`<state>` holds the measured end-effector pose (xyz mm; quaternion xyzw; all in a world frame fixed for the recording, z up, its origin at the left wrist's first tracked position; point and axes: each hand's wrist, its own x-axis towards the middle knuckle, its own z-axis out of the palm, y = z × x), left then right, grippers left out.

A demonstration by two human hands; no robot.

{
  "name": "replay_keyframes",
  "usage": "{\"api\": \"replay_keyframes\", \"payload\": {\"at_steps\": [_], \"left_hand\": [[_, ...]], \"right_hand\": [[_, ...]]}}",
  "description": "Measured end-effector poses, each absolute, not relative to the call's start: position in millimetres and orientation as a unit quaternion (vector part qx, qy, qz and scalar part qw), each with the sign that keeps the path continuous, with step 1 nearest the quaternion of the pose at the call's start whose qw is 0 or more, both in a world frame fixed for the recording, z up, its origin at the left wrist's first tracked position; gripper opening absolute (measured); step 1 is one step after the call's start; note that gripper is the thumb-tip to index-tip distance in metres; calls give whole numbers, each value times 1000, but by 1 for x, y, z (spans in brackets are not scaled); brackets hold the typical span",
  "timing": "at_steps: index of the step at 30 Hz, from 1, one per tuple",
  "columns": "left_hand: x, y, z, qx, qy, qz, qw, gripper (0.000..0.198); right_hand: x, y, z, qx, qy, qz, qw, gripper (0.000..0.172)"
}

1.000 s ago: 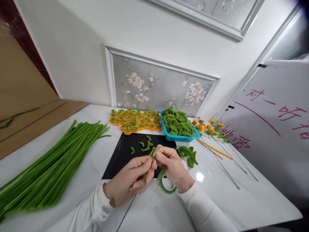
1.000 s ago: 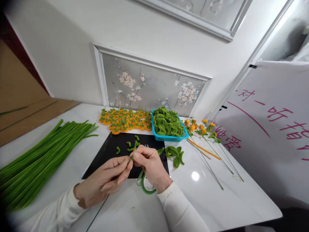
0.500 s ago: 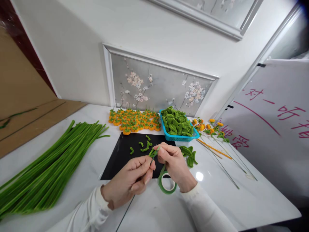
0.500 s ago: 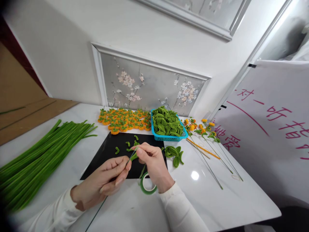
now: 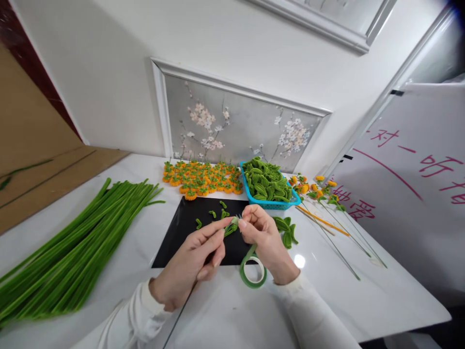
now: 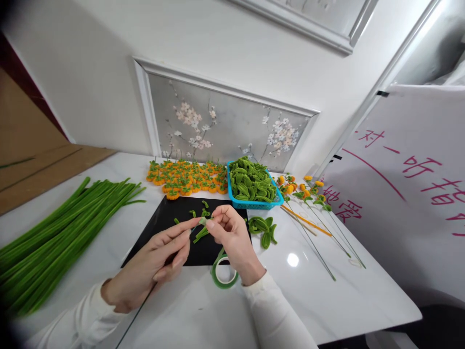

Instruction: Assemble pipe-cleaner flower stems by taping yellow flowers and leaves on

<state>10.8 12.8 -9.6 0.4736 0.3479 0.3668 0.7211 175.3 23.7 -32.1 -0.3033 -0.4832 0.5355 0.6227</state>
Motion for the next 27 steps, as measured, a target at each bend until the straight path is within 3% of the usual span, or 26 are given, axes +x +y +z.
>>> {"api": "replay_keyframes", "payload": {"at_steps": [15,22,27], "left_hand": [[13,10,-11,489,348,367,710,46],[12,10,-15,433,284,380,767,36],[11,8,-16,425,281,377,774,24]], "right_hand": [[179,22,-30,-278,-492,530,632,14],[177,22,-30,-323,-506,561,570,21],[173,23,-31,-322,-488,534,611,13]]}}
